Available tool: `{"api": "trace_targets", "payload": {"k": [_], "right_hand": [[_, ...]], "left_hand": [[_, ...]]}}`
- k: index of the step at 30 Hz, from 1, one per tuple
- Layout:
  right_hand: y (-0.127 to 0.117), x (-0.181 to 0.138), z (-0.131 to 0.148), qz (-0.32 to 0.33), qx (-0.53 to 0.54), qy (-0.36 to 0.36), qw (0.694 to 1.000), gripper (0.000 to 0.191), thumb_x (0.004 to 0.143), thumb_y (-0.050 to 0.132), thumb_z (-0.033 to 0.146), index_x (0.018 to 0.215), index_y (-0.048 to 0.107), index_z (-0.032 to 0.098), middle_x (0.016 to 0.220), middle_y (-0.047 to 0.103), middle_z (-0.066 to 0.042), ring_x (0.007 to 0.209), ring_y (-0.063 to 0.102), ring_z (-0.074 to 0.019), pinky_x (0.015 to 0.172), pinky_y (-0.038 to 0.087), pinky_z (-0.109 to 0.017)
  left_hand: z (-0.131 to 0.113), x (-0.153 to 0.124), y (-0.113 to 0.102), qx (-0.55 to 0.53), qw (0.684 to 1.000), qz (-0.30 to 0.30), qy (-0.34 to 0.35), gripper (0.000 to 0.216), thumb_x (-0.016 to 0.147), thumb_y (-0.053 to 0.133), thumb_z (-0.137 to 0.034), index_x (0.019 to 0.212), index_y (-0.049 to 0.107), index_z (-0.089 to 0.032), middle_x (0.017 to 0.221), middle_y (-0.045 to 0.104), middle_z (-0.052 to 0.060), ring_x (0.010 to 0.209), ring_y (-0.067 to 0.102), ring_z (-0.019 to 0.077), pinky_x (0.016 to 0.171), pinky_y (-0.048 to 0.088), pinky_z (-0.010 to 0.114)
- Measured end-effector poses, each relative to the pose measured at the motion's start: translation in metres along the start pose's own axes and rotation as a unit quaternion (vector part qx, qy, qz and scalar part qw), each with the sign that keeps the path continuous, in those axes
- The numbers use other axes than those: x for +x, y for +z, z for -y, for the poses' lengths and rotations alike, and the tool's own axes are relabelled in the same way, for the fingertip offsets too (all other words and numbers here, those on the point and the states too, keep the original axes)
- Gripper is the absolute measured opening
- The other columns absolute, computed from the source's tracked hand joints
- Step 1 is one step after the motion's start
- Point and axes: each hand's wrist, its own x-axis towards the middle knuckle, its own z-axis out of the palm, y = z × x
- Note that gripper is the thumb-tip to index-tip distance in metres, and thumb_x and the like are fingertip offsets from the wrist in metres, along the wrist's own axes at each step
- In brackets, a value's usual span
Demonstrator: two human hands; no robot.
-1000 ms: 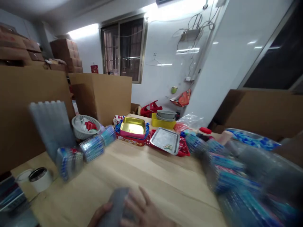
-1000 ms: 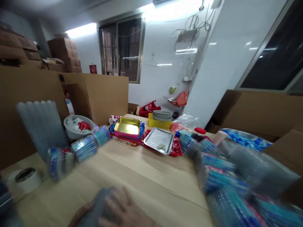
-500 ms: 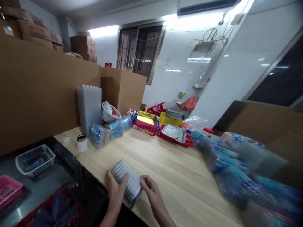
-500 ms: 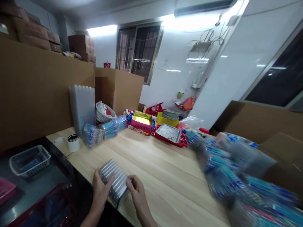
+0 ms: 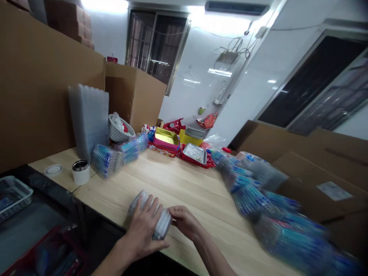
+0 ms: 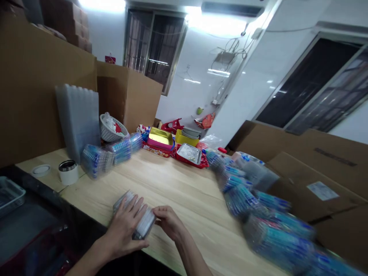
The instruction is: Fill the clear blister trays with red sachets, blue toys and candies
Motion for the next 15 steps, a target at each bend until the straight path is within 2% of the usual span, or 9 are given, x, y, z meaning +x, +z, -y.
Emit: {"api": "trace_targets", "payload": {"k": [4,8,12,15], "right_hand": [[-0.012,0.01,0.001,0.069,0.055,0.023,0.996,0.016,0.058,0.079,0.024,0.058,0.068,0.012,0.065,0.057,-0.001,0.064,0.046,-0.0108,0.068,0.033,-0.027],[-0.018,0.018,-0.001,0.105,0.073,0.031,0.991,0.014,0.058,0.079,0.022,0.062,0.071,0.011,0.069,0.061,-0.002,0.069,0.049,-0.0119,0.071,0.033,-0.027],[-0.016,0.021,-0.001,0.099,0.086,0.025,0.991,0.015,0.054,0.079,0.023,0.057,0.069,0.012,0.065,0.059,-0.001,0.065,0.047,-0.0113,0.068,0.032,-0.025],[-0.015,0.021,-0.001,0.069,0.064,-0.015,0.995,0.02,0.057,0.077,0.027,0.054,0.063,0.013,0.061,0.054,0.001,0.061,0.043,-0.0101,0.062,0.03,-0.025]], "left_hand": [[0.0,-0.002,0.004,0.017,1.0,0.005,0.005,0.099,0.066,0.06,-0.071,0.144,0.029,-0.02,0.149,0.034,0.017,0.137,0.026,0.0407,0.108,0.017,0.064],[-0.002,-0.002,0.0,0.05,0.999,0.014,0.004,0.101,0.065,0.062,-0.07,0.146,0.022,-0.024,0.149,0.035,0.016,0.136,0.027,0.0416,0.105,0.016,0.065],[-0.004,0.0,-0.002,0.086,0.996,0.016,0.003,0.105,0.062,0.062,-0.072,0.147,0.018,-0.029,0.148,0.037,0.013,0.135,0.03,0.0408,0.105,0.014,0.063],[-0.007,0.003,0.001,0.11,0.994,0.018,0.001,0.103,0.061,0.06,-0.073,0.146,0.022,-0.03,0.149,0.037,0.01,0.134,0.032,0.0398,0.107,0.011,0.061]]}}
